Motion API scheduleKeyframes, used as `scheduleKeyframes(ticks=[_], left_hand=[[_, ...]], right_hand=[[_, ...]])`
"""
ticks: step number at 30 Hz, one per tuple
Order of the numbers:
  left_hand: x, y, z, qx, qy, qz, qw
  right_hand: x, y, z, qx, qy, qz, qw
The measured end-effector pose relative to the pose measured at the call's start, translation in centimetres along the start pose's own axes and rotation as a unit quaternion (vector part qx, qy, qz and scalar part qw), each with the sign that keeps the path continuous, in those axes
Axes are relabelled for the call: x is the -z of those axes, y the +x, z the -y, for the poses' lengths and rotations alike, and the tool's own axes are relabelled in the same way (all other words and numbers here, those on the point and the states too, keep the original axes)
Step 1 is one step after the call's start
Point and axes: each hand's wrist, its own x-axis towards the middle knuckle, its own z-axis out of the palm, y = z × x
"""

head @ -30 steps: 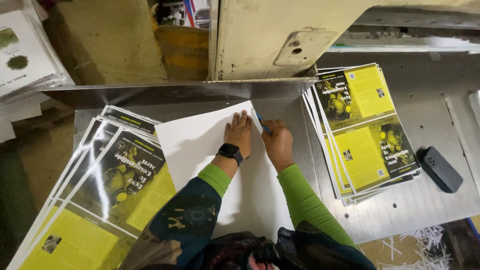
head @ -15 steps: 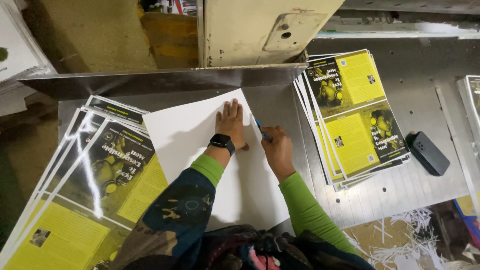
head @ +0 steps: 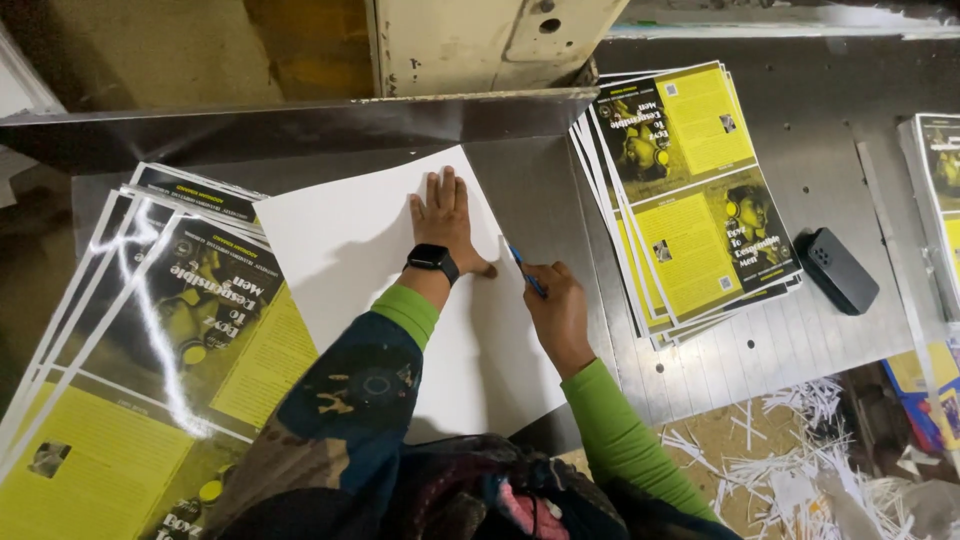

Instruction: Trimming the edges of paper sheets using a small hand-held utility knife on a cutting machine table.

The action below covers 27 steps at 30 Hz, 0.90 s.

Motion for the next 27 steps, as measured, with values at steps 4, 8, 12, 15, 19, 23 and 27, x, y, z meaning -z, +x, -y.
scheduleKeyframes(ticks=[4,8,12,15,19,23,27], left_hand=[[-0.1,0.0,-0.1,0.006,0.001,0.001,1.0],[-0.2,-0.1,-0.3,0.01,0.01,0.001,1.0],[-0.4,0.3,-0.1,0.012,0.02,0.014,1.0],[-0.5,0.3,-0.2,0.017,0.03,0.019,0.999],[-0.2,0.1,-0.2,0.017,0.037,0.025,0.999],[-0.4,0.3,0.1,0.01,0.036,0.024,0.999],[-0.5,0.2,0.0,0.01,0.035,0.016,0.999]], right_hand=[[0.9,-1.4,-0.2,-0.005,0.008,-0.003,1.0],[1.6,-2.6,-0.2,-0.027,-0.002,0.002,1.0],[2.1,-3.7,-0.6,-0.028,0.007,-0.001,1.0],[2.8,-4.7,-0.2,-0.035,0.001,0.002,0.999],[3.6,-5.7,-0.2,-0.05,0.032,0.009,0.998],[4.4,-6.8,-0.3,-0.043,0.038,0.007,0.998],[5.3,-7.9,0.2,-0.067,0.05,0.015,0.996]])
